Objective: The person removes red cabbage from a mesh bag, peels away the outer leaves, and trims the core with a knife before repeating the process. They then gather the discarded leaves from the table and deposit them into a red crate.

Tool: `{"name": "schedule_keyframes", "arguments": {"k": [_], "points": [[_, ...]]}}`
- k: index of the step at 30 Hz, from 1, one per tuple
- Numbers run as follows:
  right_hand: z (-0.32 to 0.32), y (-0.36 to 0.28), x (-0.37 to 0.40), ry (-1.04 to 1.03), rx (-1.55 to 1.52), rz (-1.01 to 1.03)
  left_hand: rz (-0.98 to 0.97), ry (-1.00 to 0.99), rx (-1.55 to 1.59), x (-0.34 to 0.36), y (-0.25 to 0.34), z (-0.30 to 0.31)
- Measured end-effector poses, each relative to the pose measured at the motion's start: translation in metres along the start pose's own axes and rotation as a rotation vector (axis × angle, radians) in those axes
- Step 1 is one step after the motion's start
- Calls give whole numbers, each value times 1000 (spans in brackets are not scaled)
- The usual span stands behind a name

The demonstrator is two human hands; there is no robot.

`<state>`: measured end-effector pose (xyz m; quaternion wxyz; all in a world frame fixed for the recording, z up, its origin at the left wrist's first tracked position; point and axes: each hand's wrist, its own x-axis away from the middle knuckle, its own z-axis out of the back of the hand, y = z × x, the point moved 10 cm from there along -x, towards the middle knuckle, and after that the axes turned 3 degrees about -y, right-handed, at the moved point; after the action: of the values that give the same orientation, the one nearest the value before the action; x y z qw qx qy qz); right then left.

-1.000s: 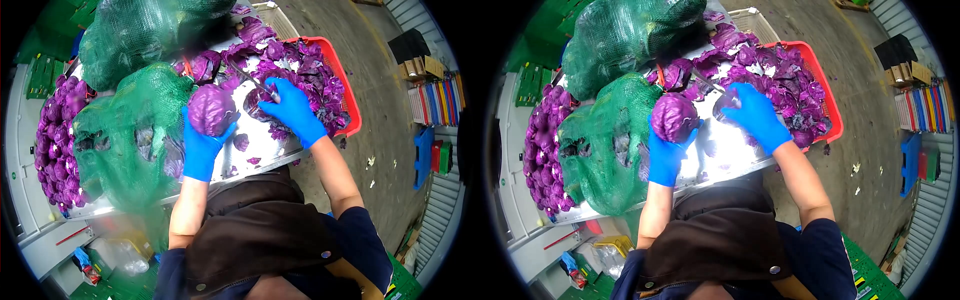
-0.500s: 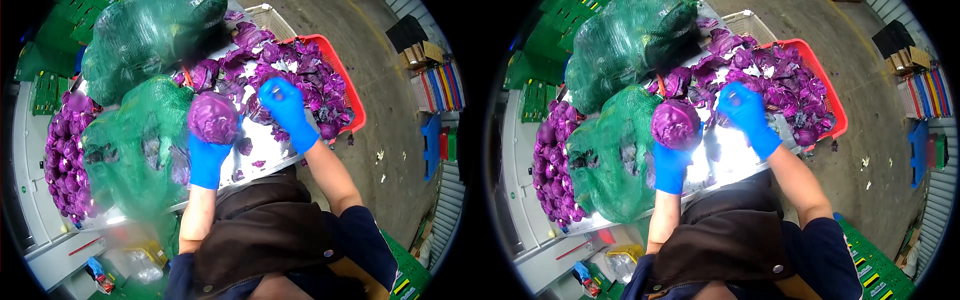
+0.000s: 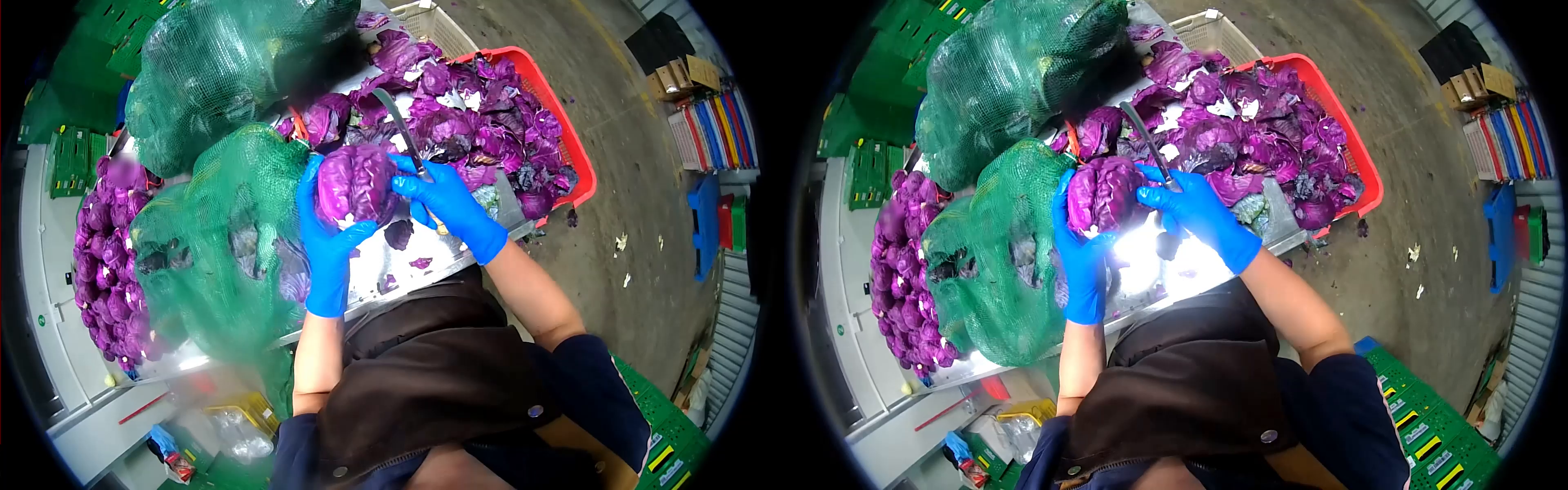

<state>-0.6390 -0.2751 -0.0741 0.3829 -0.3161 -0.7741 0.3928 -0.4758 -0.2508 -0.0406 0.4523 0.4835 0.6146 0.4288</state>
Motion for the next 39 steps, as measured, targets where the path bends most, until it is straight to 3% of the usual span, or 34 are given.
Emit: {"name": "schedule_keyframes", "arguments": {"k": [1, 3, 5, 7, 8, 11, 12, 14, 16, 18, 20, 23, 25, 27, 28, 32, 35, 36, 39], "points": [[3, -9, 6, 123, 144, -17, -8, 8, -52, 2, -1, 2], [7, -14, -1, 173, 203, 233, -21, 11, -157, 7, -2, 3], [14, -9, -2, 187, 181, 265, -1, 44, -122, 9, -4, 5], [16, -8, 3, 156, 72, 83, 51, 94, -33, 9, -9, 9], [15, -4, 7, 57, -180, -24, 60, 128, -7, 9, -9, 13], [42, -36, 22, 95, -275, 100, 120, 138, 84, 8, -16, 27], [58, -45, 19, 225, 72, 197, 143, 92, 141, 7, -23, 26], [75, -59, 17, 480, 777, 385, 386, 159, 521, 20, -53, 29], [36, -36, 0, 192, 405, 430, 519, 166, 765, 24, -66, 13], [-3, -18, 2, 14, 374, 202, 596, 94, 897, 25, -65, -8], [-11, -24, 3, 21, 398, 311, 624, 112, 986, 24, -58, -25], [-3, -31, -2, 18, 267, 410, 444, -32, 402, 16, -26, -15], [-1, -20, -1, -73, 84, 108, 66, -123, 79, 2, -2, -10], [12, 33, -18, -153, -31, -59, -149, -206, -151, -2, 25, -21], [20, 49, -22, -88, 169, -138, -46, -182, -277, 3, 2, -15], [42, -10, -5, 325, 1159, 247, 159, -96, -407, 15, -67, 7], [22, 28, 1, 147, 1300, 105, 311, -82, -533, 32, -127, 15], [11, 33, 3, 117, 1435, 207, 285, -114, -557, 27, -118, 0], [20, 53, 2, 75, 1442, 77, 270, -117, -558, 29, -117, -4]]}}
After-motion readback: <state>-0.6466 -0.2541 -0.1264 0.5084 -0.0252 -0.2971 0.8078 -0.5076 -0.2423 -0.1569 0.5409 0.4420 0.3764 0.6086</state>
